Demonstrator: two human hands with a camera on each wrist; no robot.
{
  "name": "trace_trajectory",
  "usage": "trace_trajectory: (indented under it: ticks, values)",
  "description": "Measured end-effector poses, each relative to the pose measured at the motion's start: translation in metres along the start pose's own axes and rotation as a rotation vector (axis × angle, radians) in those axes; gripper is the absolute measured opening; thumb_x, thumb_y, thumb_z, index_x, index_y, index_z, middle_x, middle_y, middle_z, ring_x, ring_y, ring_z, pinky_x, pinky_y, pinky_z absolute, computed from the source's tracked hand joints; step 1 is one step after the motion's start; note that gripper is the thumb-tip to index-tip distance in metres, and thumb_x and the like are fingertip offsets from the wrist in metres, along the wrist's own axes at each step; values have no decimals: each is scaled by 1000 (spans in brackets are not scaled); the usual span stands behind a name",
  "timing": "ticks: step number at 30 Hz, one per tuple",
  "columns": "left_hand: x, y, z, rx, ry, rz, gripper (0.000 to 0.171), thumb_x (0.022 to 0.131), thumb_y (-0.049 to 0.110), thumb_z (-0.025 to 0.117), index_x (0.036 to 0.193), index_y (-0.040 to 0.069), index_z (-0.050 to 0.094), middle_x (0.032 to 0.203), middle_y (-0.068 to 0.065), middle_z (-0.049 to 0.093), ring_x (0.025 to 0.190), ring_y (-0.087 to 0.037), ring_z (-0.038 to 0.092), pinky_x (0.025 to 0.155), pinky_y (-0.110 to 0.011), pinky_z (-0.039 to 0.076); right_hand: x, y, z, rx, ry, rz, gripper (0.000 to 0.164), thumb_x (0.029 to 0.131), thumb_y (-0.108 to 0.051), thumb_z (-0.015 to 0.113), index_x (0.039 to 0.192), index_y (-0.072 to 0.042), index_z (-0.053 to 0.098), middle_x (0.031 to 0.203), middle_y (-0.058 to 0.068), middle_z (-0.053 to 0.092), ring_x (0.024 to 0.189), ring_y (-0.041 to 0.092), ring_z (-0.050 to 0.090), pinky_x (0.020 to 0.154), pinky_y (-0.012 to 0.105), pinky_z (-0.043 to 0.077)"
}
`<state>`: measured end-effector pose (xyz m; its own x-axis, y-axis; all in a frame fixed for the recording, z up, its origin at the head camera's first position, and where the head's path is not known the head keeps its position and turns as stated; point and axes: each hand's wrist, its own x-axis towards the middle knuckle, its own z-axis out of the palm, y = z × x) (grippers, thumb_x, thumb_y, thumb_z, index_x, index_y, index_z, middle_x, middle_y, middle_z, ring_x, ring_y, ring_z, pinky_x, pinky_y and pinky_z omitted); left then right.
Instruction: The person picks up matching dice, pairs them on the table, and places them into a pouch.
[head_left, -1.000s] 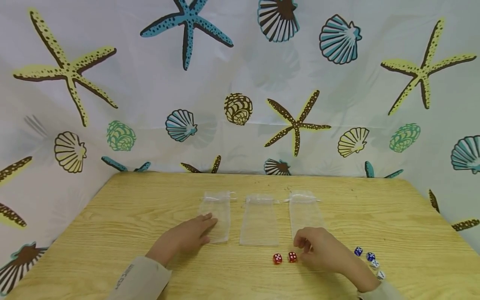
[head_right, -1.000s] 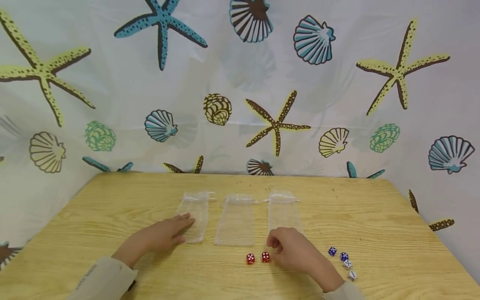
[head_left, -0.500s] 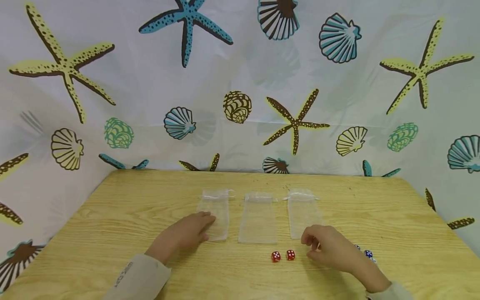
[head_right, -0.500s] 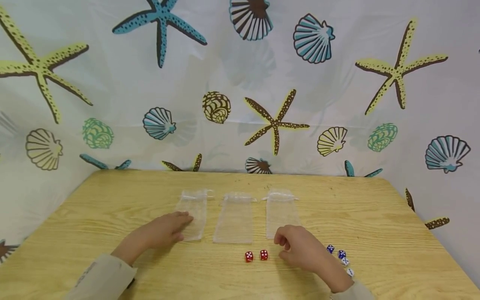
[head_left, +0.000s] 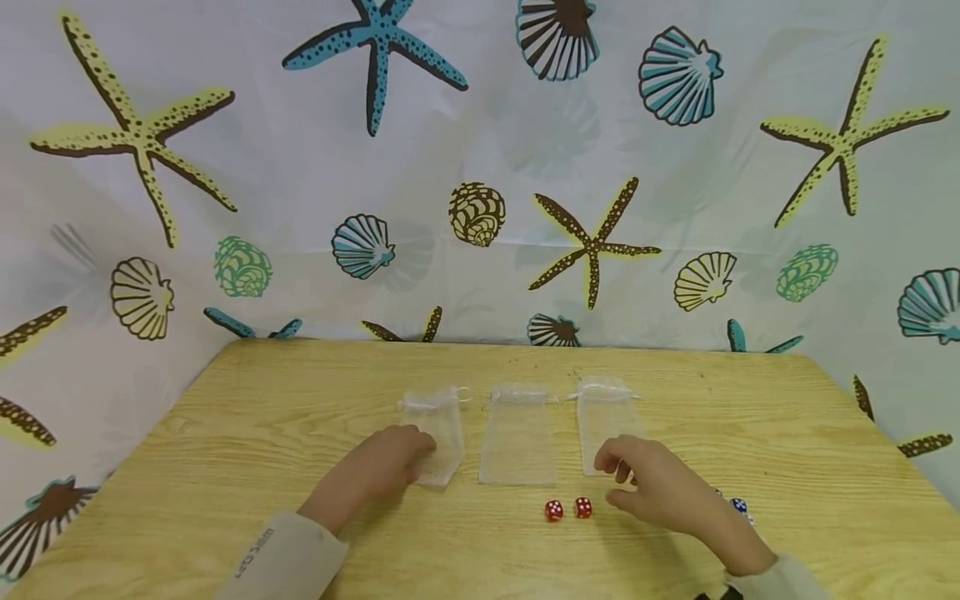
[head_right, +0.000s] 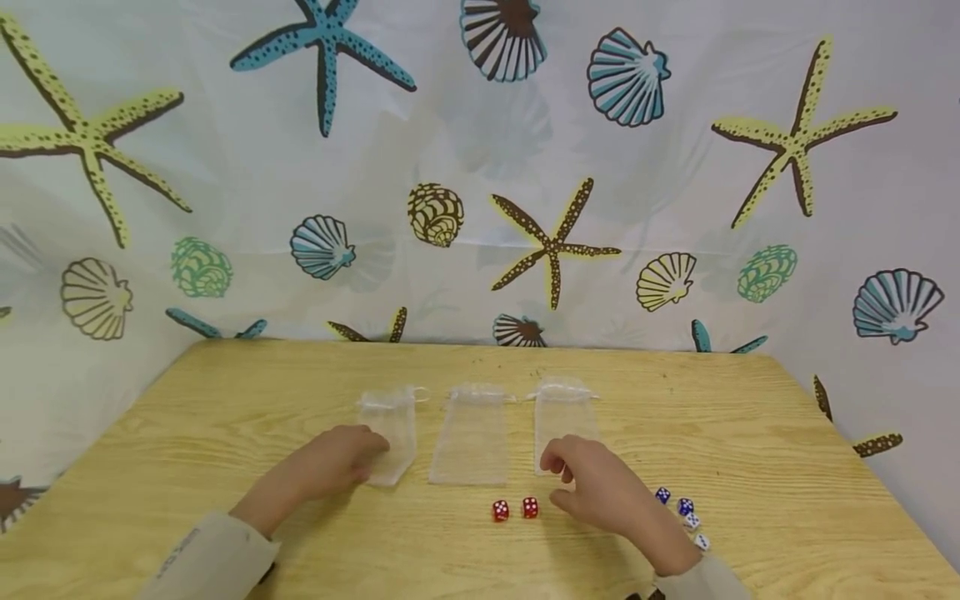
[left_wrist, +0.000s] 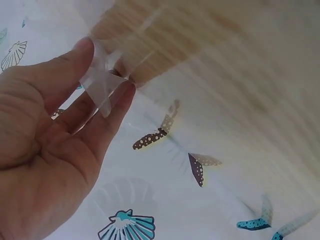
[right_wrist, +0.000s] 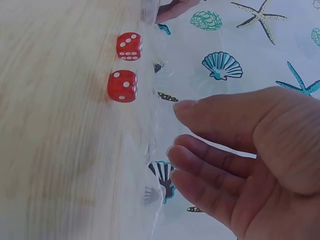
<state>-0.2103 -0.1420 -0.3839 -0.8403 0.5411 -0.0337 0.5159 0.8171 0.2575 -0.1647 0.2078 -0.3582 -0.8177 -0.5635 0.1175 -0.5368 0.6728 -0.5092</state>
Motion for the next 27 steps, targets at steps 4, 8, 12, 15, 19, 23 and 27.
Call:
trace_trajectory:
  ticks: [4, 8, 12, 15, 19, 23, 27]
  values:
    - [0, 5, -2, -11, 19, -6, 18, 85, -5, 62, 102, 0, 66, 93, -11, 67, 85, -25, 62, 78, -41, 51, 2, -4, 0, -15, 23, -9, 28, 80, -5, 73, 105, -6, 59, 99, 6, 61, 83, 17, 59, 70, 27, 51]
    - [2, 10, -2, -22, 42, -44, 15, 87, -5, 60, 82, 9, 65, 74, -2, 62, 67, -15, 49, 64, -34, 43, 4, -7, 0, -33, 58, -22, 35, 80, -5, 74, 110, -5, 58, 104, 8, 60, 87, 21, 60, 72, 28, 51]
    - [4, 13, -1, 20, 76, -43, 29, 89, -4, 58, 65, 13, 57, 60, 2, 49, 59, -14, 34, 58, -31, 32, 9, -11, 1, -34, 79, -24, 40, 80, -3, 73, 116, -3, 56, 110, 12, 60, 93, 26, 61, 77, 34, 53]
    - [2, 16, -1, 54, 112, -47, 33, 88, -5, 59, 60, 13, 56, 61, 0, 52, 59, -14, 34, 57, -31, 31, 13, -13, 4, -35, 79, -12, 44, 80, -5, 73, 120, -2, 55, 117, 13, 60, 101, 30, 61, 83, 41, 53]
    - [-1, 22, -4, 88, 165, -76, 36, 87, -8, 59, 58, 14, 56, 62, -1, 55, 58, -12, 37, 55, -30, 34, 17, -16, 6, -41, 90, 12, 50, 81, -8, 73, 127, -3, 52, 128, 13, 55, 115, 32, 57, 92, 47, 49]
    - [-1, 28, -8, 116, 232, -88, 36, 86, -10, 58, 58, 13, 53, 57, 1, 50, 56, -10, 34, 51, -27, 32, 22, -18, 7, -46, 128, 21, 54, 82, -10, 73, 130, -4, 49, 133, 14, 51, 123, 32, 51, 97, 49, 45]
    - [-2, 37, -11, 118, 280, -114, 30, 84, -10, 57, 65, 11, 63, 65, -1, 62, 57, -8, 45, 50, -26, 38, 27, -21, 6, -50, 157, 8, 55, 82, -12, 73, 131, -4, 48, 135, 15, 50, 126, 32, 49, 99, 49, 44]
